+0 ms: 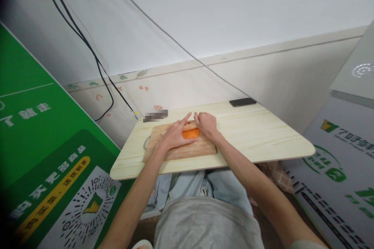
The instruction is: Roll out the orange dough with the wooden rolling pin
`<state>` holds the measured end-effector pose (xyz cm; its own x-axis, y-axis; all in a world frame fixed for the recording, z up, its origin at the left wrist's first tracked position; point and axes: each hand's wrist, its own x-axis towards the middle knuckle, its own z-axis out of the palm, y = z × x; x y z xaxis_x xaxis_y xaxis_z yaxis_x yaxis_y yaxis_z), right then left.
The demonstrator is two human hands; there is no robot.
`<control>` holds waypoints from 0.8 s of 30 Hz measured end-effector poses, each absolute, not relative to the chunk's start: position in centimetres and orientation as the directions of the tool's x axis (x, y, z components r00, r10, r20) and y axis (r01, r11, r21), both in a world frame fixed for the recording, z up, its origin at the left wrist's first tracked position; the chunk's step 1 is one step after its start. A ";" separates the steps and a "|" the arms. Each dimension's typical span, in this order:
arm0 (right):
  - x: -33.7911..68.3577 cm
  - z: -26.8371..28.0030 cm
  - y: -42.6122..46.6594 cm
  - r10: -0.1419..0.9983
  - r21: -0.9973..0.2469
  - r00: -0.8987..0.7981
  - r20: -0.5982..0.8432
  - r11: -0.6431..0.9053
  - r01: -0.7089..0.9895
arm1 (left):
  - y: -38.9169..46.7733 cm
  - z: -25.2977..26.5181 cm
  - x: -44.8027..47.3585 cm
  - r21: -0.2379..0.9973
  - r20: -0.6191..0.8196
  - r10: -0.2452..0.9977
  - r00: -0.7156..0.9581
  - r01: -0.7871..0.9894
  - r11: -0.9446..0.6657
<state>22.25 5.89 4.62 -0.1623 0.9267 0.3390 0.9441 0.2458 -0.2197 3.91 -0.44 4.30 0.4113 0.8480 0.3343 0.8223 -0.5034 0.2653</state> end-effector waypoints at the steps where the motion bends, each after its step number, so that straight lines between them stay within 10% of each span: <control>1: 22.2 4.6 5.9 0.927 -0.223 -0.160 0.339 0.244 0.944 | -0.3 4.2 3.9 0.279 0.351 0.831 0.431 0.799 -0.532; 24: 22.1 4.7 5.8 0.946 -0.261 -0.098 0.308 0.183 0.948 | -0.6 4.8 3.8 0.162 0.270 0.912 0.310 0.919 -0.361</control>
<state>22.07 5.79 4.65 -0.0984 0.9463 0.3080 0.9478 0.1835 -0.2608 3.82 -0.63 4.84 0.3102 0.9115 0.2701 0.9186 -0.3606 0.1620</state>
